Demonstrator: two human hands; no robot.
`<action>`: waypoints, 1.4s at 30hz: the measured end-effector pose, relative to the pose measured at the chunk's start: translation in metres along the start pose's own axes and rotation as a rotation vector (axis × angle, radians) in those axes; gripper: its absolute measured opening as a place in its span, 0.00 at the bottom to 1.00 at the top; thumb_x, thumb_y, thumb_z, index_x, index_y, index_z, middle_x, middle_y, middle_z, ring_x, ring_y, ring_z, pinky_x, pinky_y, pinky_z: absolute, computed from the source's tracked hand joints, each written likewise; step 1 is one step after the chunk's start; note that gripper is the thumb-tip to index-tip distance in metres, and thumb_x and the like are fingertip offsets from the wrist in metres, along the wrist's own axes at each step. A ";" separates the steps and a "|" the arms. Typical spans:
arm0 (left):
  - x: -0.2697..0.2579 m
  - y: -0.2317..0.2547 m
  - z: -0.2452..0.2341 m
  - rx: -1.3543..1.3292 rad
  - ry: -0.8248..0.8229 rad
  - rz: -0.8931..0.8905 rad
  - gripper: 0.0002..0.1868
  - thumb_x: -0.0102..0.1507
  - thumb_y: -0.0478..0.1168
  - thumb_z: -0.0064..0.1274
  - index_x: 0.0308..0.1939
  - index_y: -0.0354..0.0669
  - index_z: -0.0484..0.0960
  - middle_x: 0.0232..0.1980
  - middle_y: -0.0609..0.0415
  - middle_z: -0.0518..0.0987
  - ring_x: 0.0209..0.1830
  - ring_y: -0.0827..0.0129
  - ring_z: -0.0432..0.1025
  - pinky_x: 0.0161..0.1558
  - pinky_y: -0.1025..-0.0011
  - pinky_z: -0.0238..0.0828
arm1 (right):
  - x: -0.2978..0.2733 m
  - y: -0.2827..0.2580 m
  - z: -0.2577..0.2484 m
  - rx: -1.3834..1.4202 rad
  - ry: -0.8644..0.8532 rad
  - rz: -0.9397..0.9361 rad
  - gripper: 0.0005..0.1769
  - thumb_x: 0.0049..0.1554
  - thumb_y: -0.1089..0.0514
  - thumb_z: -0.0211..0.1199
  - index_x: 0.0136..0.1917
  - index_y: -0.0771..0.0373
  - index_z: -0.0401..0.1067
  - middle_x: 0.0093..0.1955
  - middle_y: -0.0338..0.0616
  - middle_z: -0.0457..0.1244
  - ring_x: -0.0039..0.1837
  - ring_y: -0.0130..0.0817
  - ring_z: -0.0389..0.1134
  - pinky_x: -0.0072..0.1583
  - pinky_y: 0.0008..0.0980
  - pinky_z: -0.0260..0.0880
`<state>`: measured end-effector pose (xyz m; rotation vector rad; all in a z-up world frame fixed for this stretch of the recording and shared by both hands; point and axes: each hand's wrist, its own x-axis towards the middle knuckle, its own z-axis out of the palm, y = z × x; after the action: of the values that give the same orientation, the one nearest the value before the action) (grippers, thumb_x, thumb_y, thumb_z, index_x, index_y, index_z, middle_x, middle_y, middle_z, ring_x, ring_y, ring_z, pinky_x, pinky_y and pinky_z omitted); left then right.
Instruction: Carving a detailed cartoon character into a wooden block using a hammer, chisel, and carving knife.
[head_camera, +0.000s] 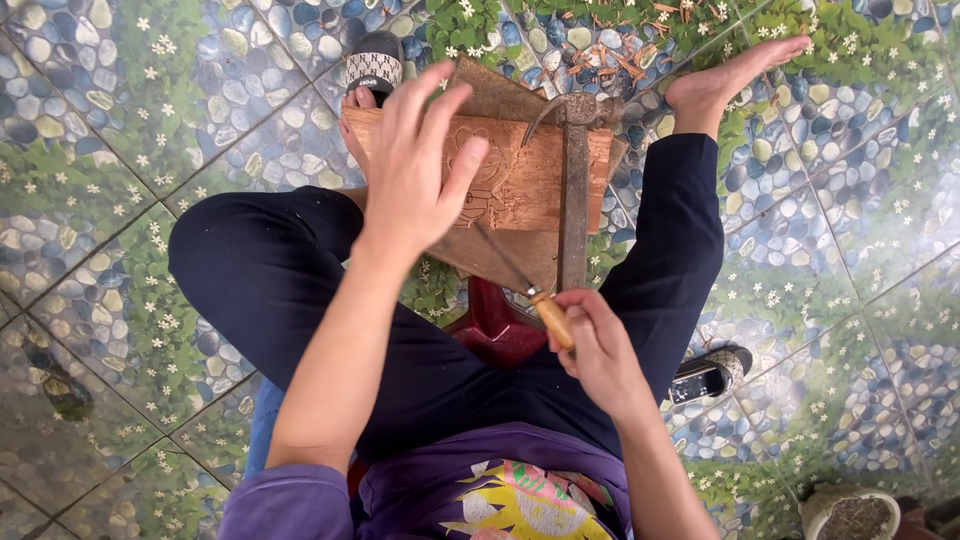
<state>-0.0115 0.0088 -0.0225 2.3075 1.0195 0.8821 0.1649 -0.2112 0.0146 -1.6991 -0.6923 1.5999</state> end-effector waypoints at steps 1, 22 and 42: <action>-0.003 -0.007 -0.009 0.183 -0.223 -0.157 0.38 0.73 0.65 0.36 0.73 0.37 0.66 0.79 0.44 0.53 0.79 0.47 0.51 0.72 0.36 0.53 | -0.002 0.003 -0.001 0.093 0.105 0.101 0.15 0.69 0.49 0.45 0.56 0.63 0.62 0.32 0.51 0.55 0.26 0.28 0.48 0.27 0.23 0.45; -0.019 -0.018 0.019 0.391 -0.688 -0.301 0.77 0.43 0.71 0.73 0.81 0.47 0.39 0.84 0.46 0.42 0.83 0.49 0.33 0.73 0.33 0.23 | 0.035 -0.019 0.031 -0.908 0.223 -0.156 0.28 0.66 0.52 0.49 0.73 0.70 0.59 0.44 0.63 0.70 0.41 0.74 0.68 0.44 0.62 0.66; -0.021 -0.018 0.020 0.296 -0.676 -0.335 0.76 0.42 0.65 0.75 0.82 0.50 0.41 0.84 0.48 0.40 0.84 0.49 0.32 0.74 0.33 0.17 | 0.033 -0.018 0.030 -0.898 0.281 -0.184 0.22 0.65 0.53 0.52 0.69 0.66 0.65 0.38 0.63 0.69 0.39 0.68 0.70 0.39 0.59 0.70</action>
<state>-0.0164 0.0010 -0.0551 2.2952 1.2078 -0.1959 0.1393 -0.1704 0.0081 -2.3157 -1.5074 0.9161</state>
